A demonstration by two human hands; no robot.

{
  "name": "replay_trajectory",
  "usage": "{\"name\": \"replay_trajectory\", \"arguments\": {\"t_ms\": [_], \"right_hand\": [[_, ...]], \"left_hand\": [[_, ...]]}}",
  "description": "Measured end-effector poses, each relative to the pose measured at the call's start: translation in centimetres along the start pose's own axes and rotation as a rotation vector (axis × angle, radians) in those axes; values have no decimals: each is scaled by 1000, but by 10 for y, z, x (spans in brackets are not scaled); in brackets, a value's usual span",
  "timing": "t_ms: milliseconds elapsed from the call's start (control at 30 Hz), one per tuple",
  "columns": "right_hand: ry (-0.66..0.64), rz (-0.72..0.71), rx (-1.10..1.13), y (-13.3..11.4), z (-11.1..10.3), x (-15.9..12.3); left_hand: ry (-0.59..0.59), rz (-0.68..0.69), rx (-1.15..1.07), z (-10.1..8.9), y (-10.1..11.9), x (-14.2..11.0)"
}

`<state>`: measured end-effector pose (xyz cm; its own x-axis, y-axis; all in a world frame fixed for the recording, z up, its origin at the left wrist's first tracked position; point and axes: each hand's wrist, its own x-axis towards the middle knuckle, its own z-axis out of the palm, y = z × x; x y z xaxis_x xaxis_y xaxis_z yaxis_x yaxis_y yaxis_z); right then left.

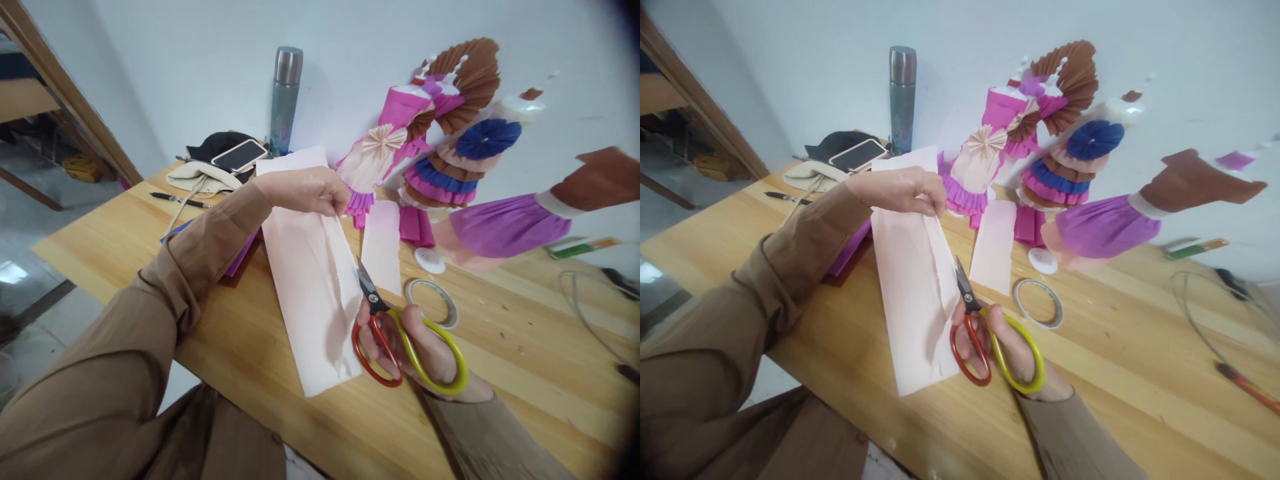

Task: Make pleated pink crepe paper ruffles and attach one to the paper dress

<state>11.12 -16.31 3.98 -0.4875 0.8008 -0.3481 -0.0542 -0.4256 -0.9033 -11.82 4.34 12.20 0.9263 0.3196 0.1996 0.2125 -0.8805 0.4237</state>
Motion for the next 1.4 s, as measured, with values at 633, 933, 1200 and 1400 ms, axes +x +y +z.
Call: {"name": "replay_trajectory", "arguments": {"t_ms": [633,933,1200,1400], "right_hand": [[-30,-174,-63,-2,-2,9],[-27,-199,-107,8,-10,8],[-49,-140,-90,10,-17,8],[-71,-167,-96,8,-21,12]], "left_hand": [[10,52,6,4,-1,2],[28,63,33,4,-2,1],[5,65,14,5,-3,3],[-7,74,30,7,-1,5]]}}
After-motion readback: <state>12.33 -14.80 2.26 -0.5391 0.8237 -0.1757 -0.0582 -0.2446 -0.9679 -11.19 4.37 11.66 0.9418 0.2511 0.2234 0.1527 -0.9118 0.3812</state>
